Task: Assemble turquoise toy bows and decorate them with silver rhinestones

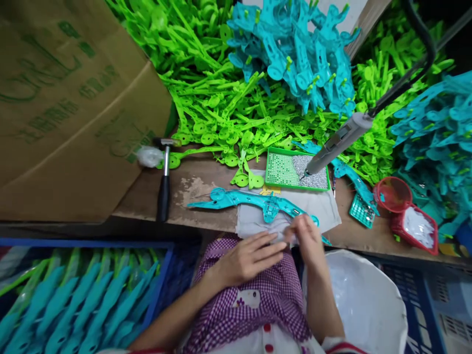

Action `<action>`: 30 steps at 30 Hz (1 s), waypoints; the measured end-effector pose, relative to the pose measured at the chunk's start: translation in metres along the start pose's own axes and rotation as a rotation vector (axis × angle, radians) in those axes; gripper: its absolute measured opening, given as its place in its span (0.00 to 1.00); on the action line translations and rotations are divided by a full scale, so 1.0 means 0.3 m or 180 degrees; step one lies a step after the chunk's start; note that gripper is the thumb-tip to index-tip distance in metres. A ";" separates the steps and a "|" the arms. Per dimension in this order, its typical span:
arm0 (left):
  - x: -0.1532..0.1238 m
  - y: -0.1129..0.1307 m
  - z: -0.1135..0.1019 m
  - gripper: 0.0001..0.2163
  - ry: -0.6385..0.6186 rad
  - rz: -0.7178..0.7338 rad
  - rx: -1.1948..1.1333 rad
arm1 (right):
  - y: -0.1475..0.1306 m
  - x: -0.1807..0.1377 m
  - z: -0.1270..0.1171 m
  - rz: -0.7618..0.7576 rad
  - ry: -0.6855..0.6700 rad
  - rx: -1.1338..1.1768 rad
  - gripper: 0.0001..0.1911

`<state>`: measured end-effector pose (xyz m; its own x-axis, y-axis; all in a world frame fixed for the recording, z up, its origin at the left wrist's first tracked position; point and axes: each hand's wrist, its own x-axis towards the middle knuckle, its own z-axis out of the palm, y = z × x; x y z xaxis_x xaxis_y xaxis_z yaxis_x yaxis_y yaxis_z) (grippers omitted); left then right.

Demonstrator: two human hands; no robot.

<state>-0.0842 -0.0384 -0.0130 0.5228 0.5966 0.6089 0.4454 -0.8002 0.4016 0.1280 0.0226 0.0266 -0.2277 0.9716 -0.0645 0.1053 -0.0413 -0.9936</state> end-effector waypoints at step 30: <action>-0.105 -0.429 -0.309 0.13 -0.0808 -0.3706 0.1333 | 0.104 -0.034 0.076 -0.1249 0.0049 -0.1814 0.12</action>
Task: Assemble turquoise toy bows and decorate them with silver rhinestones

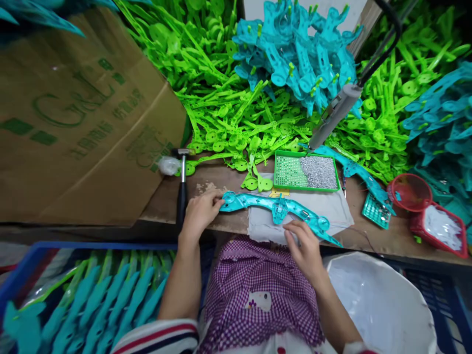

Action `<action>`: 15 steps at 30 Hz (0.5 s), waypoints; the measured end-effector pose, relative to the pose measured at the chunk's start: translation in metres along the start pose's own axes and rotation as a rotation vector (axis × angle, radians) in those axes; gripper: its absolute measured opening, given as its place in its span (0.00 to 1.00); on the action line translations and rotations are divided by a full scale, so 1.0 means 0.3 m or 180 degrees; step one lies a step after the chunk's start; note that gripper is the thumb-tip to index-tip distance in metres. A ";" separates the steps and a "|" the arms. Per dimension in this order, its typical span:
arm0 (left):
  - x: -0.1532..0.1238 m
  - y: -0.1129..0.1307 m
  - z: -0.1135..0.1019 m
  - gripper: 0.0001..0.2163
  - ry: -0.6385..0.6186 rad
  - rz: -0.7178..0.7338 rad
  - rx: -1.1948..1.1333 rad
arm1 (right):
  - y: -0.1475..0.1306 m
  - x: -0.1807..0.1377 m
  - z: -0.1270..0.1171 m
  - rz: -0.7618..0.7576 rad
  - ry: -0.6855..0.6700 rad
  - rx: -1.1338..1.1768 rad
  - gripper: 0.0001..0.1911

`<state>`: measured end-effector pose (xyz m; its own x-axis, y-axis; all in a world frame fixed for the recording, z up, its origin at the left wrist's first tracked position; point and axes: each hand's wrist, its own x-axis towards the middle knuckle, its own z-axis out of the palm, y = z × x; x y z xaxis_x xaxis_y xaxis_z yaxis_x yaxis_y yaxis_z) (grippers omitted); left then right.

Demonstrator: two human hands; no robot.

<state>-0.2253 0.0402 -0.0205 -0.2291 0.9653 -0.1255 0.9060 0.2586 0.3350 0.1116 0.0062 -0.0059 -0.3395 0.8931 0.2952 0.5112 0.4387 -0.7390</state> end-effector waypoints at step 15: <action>-0.302 0.366 0.064 0.09 0.1822 0.1829 -0.1376 | -0.123 0.175 0.060 0.0008 -0.0205 0.1125 0.21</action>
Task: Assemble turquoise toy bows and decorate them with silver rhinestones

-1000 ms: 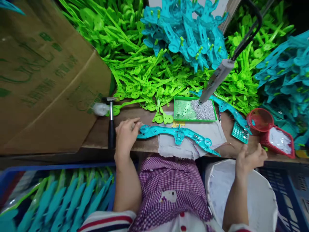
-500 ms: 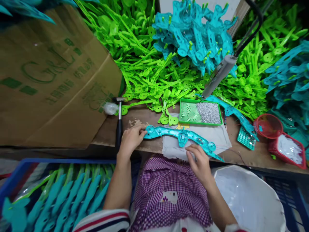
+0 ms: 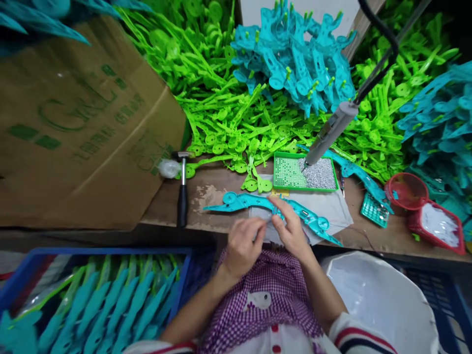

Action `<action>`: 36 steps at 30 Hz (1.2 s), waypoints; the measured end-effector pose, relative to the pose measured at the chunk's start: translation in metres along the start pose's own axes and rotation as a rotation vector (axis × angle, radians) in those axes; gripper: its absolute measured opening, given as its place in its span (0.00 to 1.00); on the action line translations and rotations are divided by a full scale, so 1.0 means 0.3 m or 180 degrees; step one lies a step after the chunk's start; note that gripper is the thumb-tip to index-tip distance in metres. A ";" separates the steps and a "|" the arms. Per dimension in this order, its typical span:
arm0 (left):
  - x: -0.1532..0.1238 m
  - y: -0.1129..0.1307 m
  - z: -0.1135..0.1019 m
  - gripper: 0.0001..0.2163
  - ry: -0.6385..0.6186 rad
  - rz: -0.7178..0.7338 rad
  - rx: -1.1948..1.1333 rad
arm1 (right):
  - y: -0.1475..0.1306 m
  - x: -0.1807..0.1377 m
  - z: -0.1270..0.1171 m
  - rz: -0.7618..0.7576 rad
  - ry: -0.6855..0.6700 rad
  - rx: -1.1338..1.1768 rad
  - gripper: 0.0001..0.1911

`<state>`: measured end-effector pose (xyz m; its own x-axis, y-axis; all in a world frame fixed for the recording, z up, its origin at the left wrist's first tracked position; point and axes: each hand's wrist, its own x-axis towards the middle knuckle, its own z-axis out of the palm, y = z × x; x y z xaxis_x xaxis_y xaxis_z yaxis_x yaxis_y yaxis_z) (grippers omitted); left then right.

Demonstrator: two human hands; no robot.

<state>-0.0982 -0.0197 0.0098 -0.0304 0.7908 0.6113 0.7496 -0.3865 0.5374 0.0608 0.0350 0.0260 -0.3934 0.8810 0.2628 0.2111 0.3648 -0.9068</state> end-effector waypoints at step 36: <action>-0.028 -0.001 0.200 0.21 -0.0031 -0.4211 -0.4042 | 0.309 -0.050 -0.209 0.0926 0.0384 -0.0552 0.17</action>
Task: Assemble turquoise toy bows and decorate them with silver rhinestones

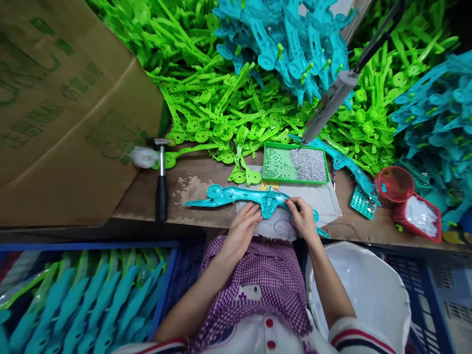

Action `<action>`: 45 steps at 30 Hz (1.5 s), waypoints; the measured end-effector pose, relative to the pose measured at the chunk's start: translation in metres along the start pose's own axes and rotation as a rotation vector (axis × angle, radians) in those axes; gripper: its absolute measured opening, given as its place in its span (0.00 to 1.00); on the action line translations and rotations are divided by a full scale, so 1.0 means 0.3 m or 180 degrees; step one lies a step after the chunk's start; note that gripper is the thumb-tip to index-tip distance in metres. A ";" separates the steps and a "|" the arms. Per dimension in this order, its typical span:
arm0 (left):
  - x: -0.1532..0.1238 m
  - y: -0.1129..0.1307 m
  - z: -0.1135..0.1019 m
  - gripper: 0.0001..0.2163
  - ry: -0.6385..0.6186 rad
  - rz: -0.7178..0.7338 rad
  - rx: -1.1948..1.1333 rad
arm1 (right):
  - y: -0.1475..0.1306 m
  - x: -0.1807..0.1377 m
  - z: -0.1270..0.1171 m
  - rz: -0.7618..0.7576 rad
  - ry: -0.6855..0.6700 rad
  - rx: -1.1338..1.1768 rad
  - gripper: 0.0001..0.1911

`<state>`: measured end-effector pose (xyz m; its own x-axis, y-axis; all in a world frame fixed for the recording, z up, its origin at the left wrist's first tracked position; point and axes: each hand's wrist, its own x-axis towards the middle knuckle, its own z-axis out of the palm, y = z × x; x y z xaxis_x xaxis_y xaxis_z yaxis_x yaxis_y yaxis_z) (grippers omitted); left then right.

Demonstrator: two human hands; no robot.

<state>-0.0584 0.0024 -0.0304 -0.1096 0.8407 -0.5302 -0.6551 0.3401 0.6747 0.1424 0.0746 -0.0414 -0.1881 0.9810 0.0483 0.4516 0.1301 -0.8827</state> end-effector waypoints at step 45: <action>0.102 -0.009 -0.020 0.19 -0.0817 0.0060 0.0330 | -0.139 -0.001 -0.082 -0.0695 -0.0722 -0.2121 0.09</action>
<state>-0.0645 0.0245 -0.0515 0.0805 0.9221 -0.3785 -0.5733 0.3535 0.7392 0.1452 0.0724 0.0069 -0.4775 0.8781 0.0287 0.8039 0.4499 -0.3891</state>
